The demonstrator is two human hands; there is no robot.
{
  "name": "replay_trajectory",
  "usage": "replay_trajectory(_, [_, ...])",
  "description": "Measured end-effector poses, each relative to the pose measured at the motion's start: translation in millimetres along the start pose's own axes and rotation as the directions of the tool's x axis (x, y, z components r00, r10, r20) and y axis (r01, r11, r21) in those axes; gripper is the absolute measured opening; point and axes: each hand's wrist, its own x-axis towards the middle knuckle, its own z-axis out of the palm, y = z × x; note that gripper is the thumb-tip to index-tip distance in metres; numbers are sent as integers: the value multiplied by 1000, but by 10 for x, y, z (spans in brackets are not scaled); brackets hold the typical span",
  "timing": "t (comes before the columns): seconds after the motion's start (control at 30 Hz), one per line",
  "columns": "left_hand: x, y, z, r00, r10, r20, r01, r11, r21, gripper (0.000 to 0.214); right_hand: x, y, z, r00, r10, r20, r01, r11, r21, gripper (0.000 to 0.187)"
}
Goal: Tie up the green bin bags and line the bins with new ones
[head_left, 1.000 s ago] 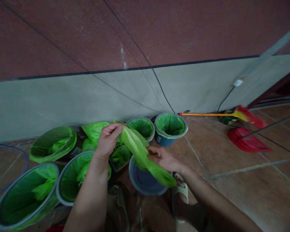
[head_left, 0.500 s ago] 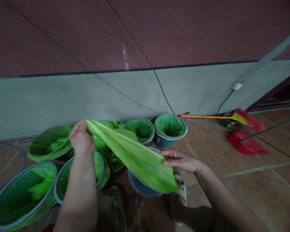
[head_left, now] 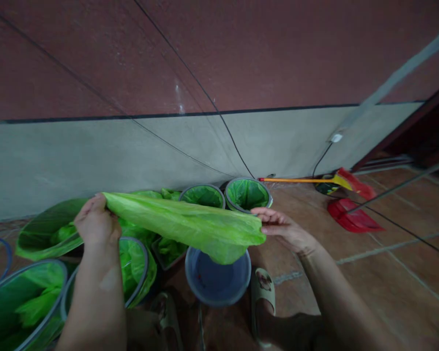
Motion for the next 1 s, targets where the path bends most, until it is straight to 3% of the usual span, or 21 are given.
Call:
replay_trajectory(0.1, [-123, 84, 130, 981, -80, -177, 75, 997, -33, 43, 126, 129, -6, 973, -67, -221, 49, 995, -87, 44])
replay_trajectory(0.2, [-285, 154, 245, 993, -106, -54, 101, 991, -83, 33, 213, 250, -36, 884, -176, -434, 13, 935, -354, 30])
replay_trajectory(0.3, [-409, 173, 287, 989, -47, 142, 68, 986, -151, 28, 225, 309, -110, 760, -281, -587, -175, 780, -600, 22])
replay_trajectory(0.33, [-433, 171, 290, 984, -18, 180, 49, 984, -170, 27, 218, 314, -141, 721, -299, -625, -230, 748, -623, 23])
replay_trajectory(0.4, [-461, 169, 289, 975, 18, 221, 22, 984, -176, 25, 200, 307, -200, 675, -267, -688, -277, 773, -571, 24])
replay_trajectory(0.5, [-486, 182, 299, 975, 40, 217, -16, 994, -112, 22, 175, 270, -264, 667, -113, -736, -317, 852, -417, 28])
replay_trajectory(0.6, [-520, 207, 323, 986, 44, 163, -42, 999, -11, 18, 145, 208, -289, 626, -103, -773, -443, 769, -461, 33])
replay_trajectory(0.67, [-532, 212, 327, 987, 23, 160, -33, 998, 56, 17, 114, 156, -283, 648, -96, -756, -461, 741, -488, 32])
replay_trajectory(0.7, [-530, 208, 322, 987, 11, 161, -24, 996, 81, 17, 93, 128, -274, 678, -53, -733, -437, 773, -460, 29])
replay_trajectory(0.8, [-485, 182, 274, 994, 4, 105, -17, 992, 125, 15, 13, 29, -245, 814, 113, -570, -285, 933, -222, 27])
replay_trajectory(0.87, [-440, 166, 226, 997, 1, 81, -14, 986, 166, 15, -39, -38, -235, 891, 150, -429, -183, 983, -37, 32])
replay_trajectory(0.93, [-402, 161, 180, 994, 9, 110, -32, 977, 211, 14, -74, -89, -232, 928, 135, -347, -113, 990, 84, 37])
replay_trajectory(1.0, [-382, 169, 146, 985, 36, 168, -74, 971, 228, 15, -93, -125, -226, 935, 132, -329, -94, 987, 129, 38])
